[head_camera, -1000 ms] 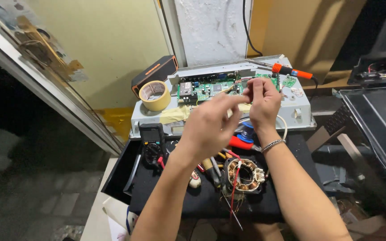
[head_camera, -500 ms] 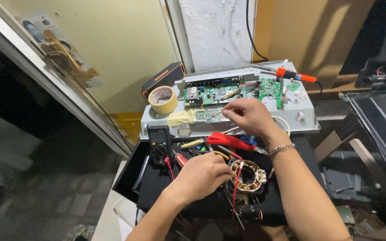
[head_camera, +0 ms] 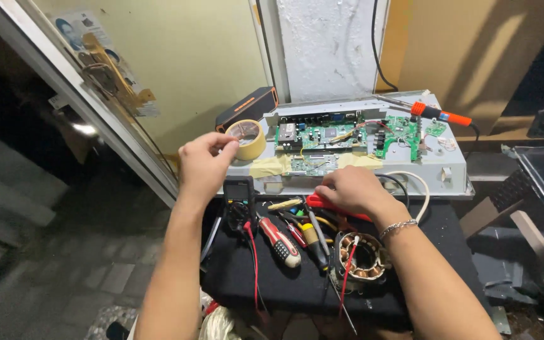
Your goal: Soldering electronic components onto a circuit board and testing connections with a multimeter.
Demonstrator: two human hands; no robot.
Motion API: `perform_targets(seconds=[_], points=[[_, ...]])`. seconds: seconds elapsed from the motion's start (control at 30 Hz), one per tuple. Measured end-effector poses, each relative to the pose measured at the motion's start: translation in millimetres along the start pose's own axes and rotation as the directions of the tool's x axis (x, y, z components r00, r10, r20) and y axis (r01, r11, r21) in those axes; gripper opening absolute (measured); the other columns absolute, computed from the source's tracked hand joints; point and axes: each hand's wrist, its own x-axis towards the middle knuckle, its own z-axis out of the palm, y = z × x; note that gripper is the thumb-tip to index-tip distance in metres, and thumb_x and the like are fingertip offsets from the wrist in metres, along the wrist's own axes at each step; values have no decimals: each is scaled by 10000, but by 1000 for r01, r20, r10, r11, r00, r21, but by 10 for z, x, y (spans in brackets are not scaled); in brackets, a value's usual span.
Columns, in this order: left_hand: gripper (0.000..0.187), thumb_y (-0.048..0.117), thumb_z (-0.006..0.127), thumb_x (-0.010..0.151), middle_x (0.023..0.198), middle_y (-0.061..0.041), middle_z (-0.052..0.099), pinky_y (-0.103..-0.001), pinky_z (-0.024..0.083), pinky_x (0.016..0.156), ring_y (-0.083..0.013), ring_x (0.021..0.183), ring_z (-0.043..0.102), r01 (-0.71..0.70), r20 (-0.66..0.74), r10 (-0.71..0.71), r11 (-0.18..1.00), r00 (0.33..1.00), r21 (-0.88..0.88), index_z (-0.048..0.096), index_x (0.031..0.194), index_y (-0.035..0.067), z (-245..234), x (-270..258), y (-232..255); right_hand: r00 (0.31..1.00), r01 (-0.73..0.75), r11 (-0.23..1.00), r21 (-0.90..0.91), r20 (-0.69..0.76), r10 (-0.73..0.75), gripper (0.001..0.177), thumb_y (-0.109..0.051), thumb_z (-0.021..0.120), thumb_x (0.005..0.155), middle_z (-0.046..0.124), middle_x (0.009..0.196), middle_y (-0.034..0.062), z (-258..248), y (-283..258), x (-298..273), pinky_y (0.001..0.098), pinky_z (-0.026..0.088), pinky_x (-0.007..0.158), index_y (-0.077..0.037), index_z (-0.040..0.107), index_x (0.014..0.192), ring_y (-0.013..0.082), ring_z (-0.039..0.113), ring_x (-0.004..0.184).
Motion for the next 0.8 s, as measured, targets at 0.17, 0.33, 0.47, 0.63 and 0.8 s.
perform_targets(seconds=[0.17, 0.33, 0.47, 0.63, 0.8], points=[[92, 334, 744, 833, 775, 79, 754, -414, 581, 751, -253, 831, 741, 115, -20, -114, 954, 993, 279, 804, 899, 313, 254, 567, -431, 1000, -18, 1000, -21, 10, 18, 331, -431, 549, 939, 793, 943, 118, 177, 118, 168, 499, 566, 909, -270, 799, 1084, 397, 727, 1006], [108, 344, 694, 835, 850, 17, 760, -467, 586, 808, -340, 877, 740, 189, -12, -207, 865, 978, 464, 797, 868, 335, 669, 938, -783, 999, -40, 999, 7, 33, 40, 270, -357, 573, 934, 798, 932, 61, 136, 67, 134, 455, 567, 908, -289, 787, 1083, 351, 742, 1008], [183, 220, 653, 873, 935, -123, 772, -478, 591, 874, -382, 950, 748, 135, 91, -228, 806, 969, 576, 815, 935, 164, 906, 1020, -799, 999, -12, 1000, 3, 45, 11, 310, -332, 523, 947, 768, 998, 212, 87, 8, 77, 549, 556, 909, -177, 739, 1108, 461, 701, 1034], [280, 256, 648, 910, 1116, -182, 738, -531, 544, 984, -413, 1087, 712, 82, 250, -271, 813, 929, 576, 789, 1061, 68, 1003, 1018, -814, 999, -5, 1000, -2, 40, 5, 319, -332, 466, 988, 764, 986, 208, 135, 69, 98, 547, 558, 889, -157, 695, 1124, 447, 713, 1023], [506, 199, 577, 913, 1288, -252, 669, -553, 485, 1078, -447, 1256, 612, 117, 381, -280, 910, 881, 399, 619, 1389, 34, 721, 942, -559, 1000, -15, 996, 82, 13, 14, 306, -290, 466, 1000, 753, 1065, 227, 37, 18, 35, 556, 541, 938, -135, 676, 1160, 463, 688, 1077]])
